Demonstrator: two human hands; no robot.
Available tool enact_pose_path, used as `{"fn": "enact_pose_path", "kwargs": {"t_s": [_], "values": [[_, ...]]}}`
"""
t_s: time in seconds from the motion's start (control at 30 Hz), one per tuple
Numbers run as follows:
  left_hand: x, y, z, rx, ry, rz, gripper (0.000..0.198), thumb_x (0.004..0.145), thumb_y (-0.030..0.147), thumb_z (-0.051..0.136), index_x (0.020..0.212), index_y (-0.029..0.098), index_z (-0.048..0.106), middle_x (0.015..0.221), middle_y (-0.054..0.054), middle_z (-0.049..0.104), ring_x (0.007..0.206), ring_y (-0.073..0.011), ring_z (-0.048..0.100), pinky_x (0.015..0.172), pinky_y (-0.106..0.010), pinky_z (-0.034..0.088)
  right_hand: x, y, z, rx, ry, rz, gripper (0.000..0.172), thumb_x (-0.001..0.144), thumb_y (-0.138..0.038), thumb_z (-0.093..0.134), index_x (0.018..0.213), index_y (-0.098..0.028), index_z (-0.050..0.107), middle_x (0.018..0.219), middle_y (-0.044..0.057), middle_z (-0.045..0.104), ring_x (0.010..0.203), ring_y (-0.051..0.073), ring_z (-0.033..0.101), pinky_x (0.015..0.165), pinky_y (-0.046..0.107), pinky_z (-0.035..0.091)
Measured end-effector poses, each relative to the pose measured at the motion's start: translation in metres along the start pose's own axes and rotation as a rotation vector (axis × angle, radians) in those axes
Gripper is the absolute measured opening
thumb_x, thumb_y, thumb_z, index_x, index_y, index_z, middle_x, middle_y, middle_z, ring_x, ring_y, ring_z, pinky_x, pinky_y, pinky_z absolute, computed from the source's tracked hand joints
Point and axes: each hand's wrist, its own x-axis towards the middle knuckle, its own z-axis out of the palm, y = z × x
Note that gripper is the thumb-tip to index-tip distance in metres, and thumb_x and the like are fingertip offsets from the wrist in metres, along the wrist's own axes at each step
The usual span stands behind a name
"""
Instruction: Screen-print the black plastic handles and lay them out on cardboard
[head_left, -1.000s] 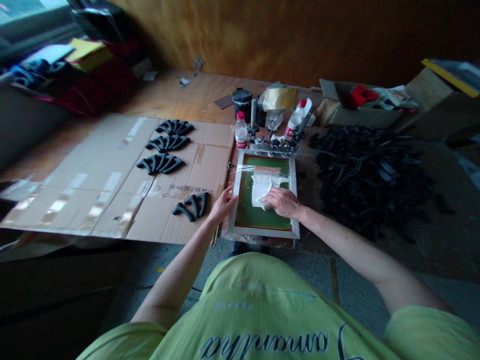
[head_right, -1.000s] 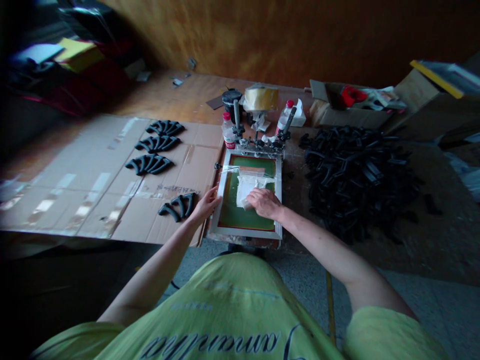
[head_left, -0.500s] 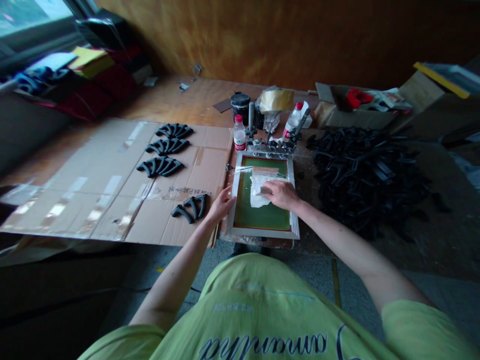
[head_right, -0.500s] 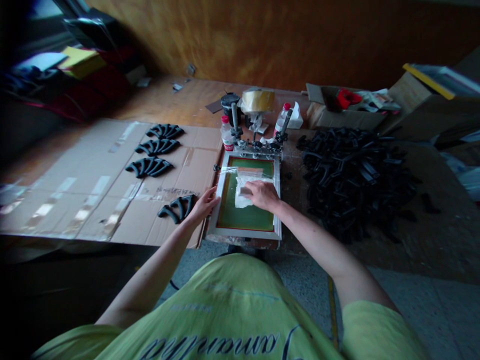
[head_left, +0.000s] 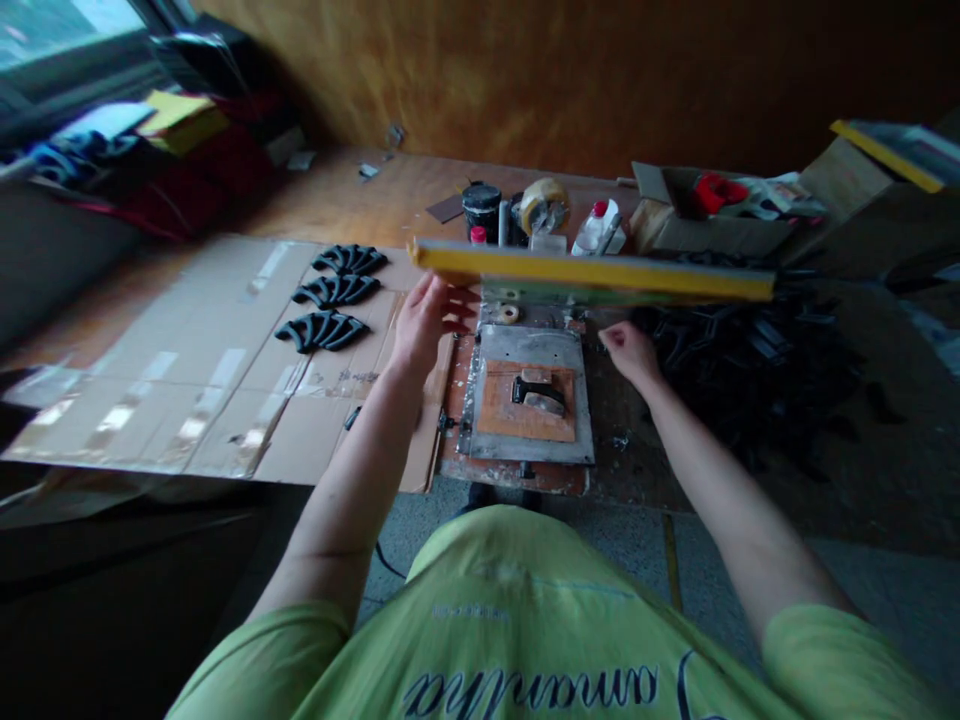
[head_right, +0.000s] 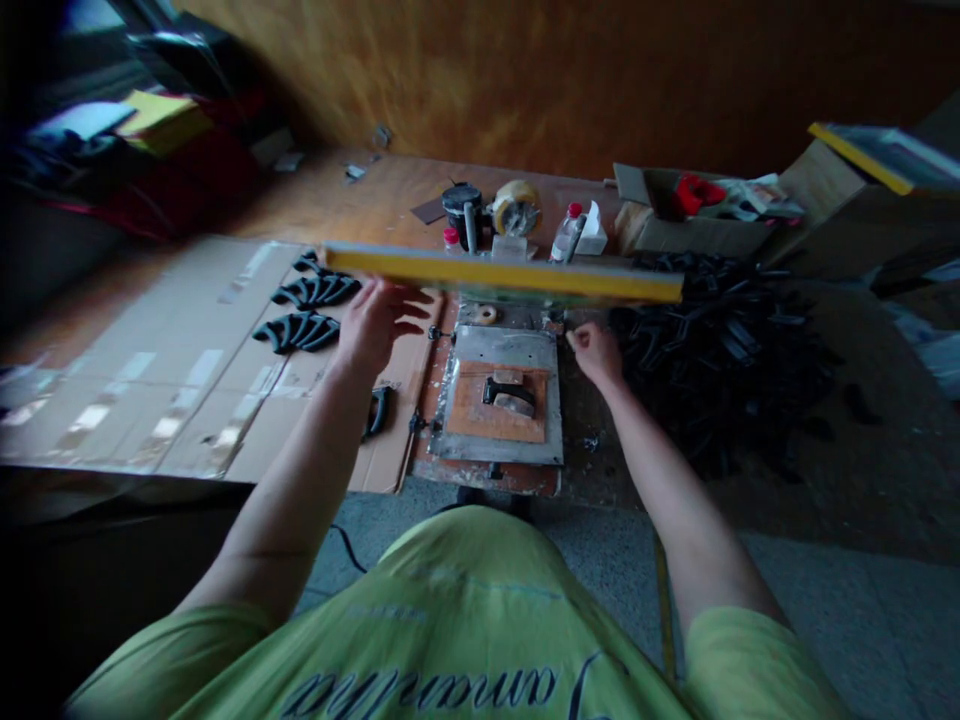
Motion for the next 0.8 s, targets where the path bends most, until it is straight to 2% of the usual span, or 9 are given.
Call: {"fn": "enact_pose_path", "kwargs": {"t_s": [0.1,0.17,0.23,0.37,0.4,0.53,0.6,0.63,0.8], "values": [[0.016,0.013,0.012,-0.008,0.039,0.028,0.051,0.091,0.063,0.045,0.114,0.021,0.062,0.077,-0.004,0.071,0.068,-0.0116,0.067,0.053,-0.018,0.047,-0.044,-0.02,0.041,-0.084,-0.195,-0.061,0.034,0.088,-0.051,0.062,0.088,-0.017,0.066,0.088,0.008,0.068,0.084,0.02,0.062,0.078,0.031,0.046],[0.01,0.003,0.016,-0.028,0.096,0.015,0.053,0.091,0.065,0.044,0.118,0.022,0.059,0.079,-0.003,0.071,0.067,-0.0115,0.067,0.053,-0.018,0.047,-0.064,-0.041,0.058,-0.189,-0.291,-0.131,0.032,0.088,-0.048,0.064,0.091,-0.016,0.066,0.103,0.012,0.067,0.102,0.024,0.06,0.087,0.032,0.044],[-0.011,-0.019,0.018,-0.02,0.078,-0.101,0.055,0.089,0.066,0.046,0.118,0.021,0.059,0.079,-0.005,0.072,0.064,-0.0119,0.066,0.051,-0.018,0.046,-0.074,-0.06,0.063,-0.266,-0.357,-0.133,0.027,0.093,-0.041,0.059,0.097,-0.015,0.064,0.108,0.015,0.067,0.108,0.025,0.058,0.089,0.032,0.043],[-0.082,-0.075,0.029,0.126,-0.311,-0.674,0.063,0.079,0.07,0.058,0.107,0.014,0.064,0.084,-0.014,0.075,0.064,-0.0199,0.069,0.049,-0.025,0.05,-0.089,-0.096,0.057,-0.264,-0.373,-0.034,0.028,0.1,-0.035,0.046,0.111,-0.013,0.058,0.104,0.016,0.068,0.101,0.025,0.062,0.083,0.032,0.043],[-0.099,-0.086,0.033,0.105,-0.346,-0.732,0.064,0.077,0.071,0.06,0.107,0.015,0.063,0.091,-0.015,0.075,0.071,-0.0226,0.071,0.052,-0.027,0.052,-0.096,-0.106,0.058,-0.242,-0.345,-0.057,0.027,0.1,-0.035,0.045,0.111,-0.013,0.057,0.104,0.016,0.068,0.101,0.025,0.062,0.083,0.032,0.043],[-0.135,-0.115,0.035,-0.099,-0.194,-0.725,0.059,0.076,0.072,0.059,0.1,0.017,0.06,0.099,-0.013,0.073,0.088,-0.0251,0.072,0.063,-0.03,0.056,-0.12,-0.124,0.067,-0.054,-0.35,-0.405,0.018,0.1,-0.03,0.046,0.098,-0.018,0.059,0.099,0.01,0.067,0.102,0.022,0.059,0.087,0.031,0.043],[-0.132,-0.122,0.014,-0.081,-0.057,-0.7,0.057,0.076,0.071,0.059,0.094,0.017,0.056,0.091,-0.011,0.073,0.08,-0.0228,0.072,0.061,-0.029,0.054,-0.114,-0.103,0.065,0.026,-0.351,-0.484,0.019,0.1,-0.029,0.047,0.091,-0.02,0.061,0.098,0.008,0.066,0.098,0.02,0.059,0.087,0.03,0.043],[-0.129,-0.125,-0.003,-0.038,0.019,-0.675,0.055,0.076,0.07,0.059,0.092,0.017,0.055,0.089,-0.01,0.072,0.076,-0.0214,0.072,0.059,-0.028,0.054,-0.106,-0.083,0.06,0.028,-0.325,-0.442,0.019,0.099,-0.029,0.049,0.088,-0.021,0.062,0.097,0.007,0.066,0.095,0.019,0.059,0.087,0.031,0.044],[-0.13,-0.138,-0.121,0.314,0.434,-0.614,0.042,0.091,0.057,0.034,0.092,0.019,0.05,0.072,-0.008,0.067,0.06,-0.0175,0.067,0.056,-0.027,0.052,-0.048,0.059,0.024,-0.255,-0.228,0.175,0.011,0.09,-0.028,0.06,0.086,-0.023,0.069,0.078,0.008,0.059,0.074,0.022,0.055,0.07,0.038,0.041]]}}
